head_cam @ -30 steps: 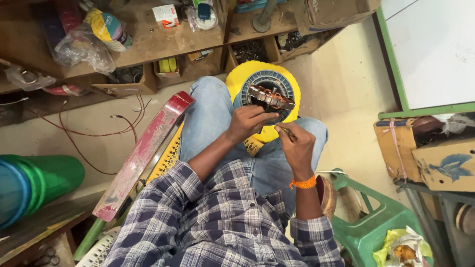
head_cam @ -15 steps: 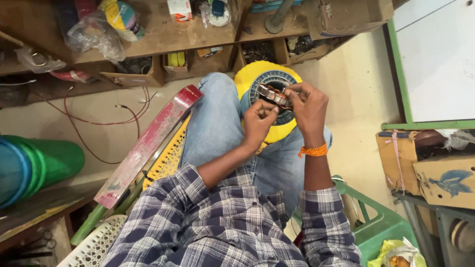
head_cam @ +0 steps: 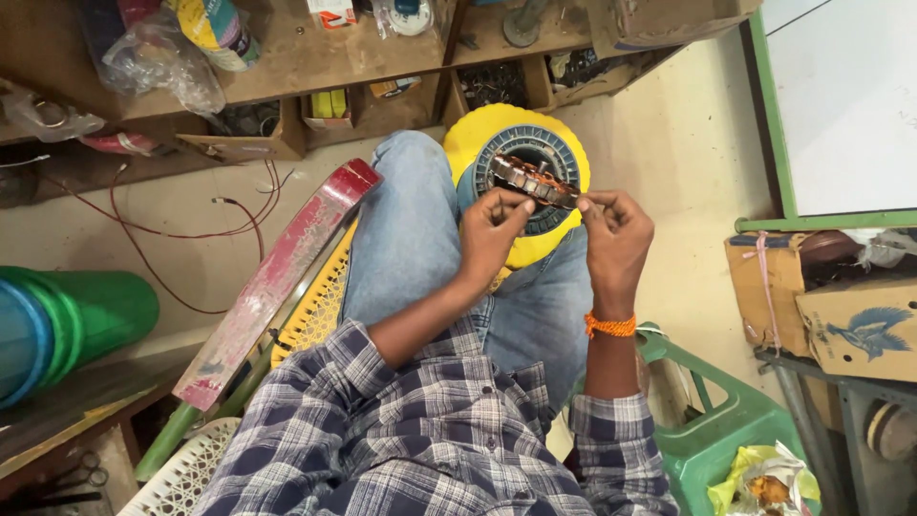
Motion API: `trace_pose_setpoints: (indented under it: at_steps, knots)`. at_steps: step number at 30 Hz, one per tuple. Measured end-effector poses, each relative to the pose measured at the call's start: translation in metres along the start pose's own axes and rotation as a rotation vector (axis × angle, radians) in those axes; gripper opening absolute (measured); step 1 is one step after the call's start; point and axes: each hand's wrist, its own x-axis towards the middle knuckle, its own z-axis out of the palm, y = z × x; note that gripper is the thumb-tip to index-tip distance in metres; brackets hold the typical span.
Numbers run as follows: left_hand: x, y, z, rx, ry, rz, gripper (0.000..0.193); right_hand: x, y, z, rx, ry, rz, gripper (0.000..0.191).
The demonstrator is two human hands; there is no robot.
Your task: The person sits with a yellow cylindrical electrical component on their lap and uses a pen-like tool to manipulate copper windings inside the stator. They repeatedly probe and adjust the internal coils while holding the component steady.
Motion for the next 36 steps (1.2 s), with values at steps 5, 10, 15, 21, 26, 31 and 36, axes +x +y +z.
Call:
trace_pose_setpoints:
  at_steps: [5,10,15,21,26,31,36]
  knots:
    - [-0.008,0.018,-0.014,0.434,-0.127,0.494,0.024,-0.018,-0.004,0.004,-0.048,0.014,-0.041,0.006]
    - [0.017,0.029,-0.023,0.897,-0.282,1.020,0.048,-0.026,-0.006,0.011,-0.182,0.026,-0.120,0.007]
    - [0.034,0.025,-0.032,0.962,-0.335,1.168,0.046,-0.032,-0.003,0.018,-0.195,0.028,-0.181,0.008]
    - [0.038,0.008,-0.033,0.813,-0.369,1.154,0.022,-0.044,-0.007,0.011,-0.216,0.025,-0.222,0.008]
    - [0.030,-0.007,-0.031,0.528,-0.224,0.791,0.010,-0.039,-0.026,-0.008,-0.319,-0.005,-0.269,0.012]
    - [0.016,-0.013,-0.025,0.345,-0.077,0.427,0.009,-0.008,-0.039,0.000,-0.335,-0.061,-0.237,0.012]
    - [0.011,-0.018,-0.011,0.201,-0.009,0.265,0.009,0.038,-0.032,0.021,-0.272,-0.083,-0.195,0.008]
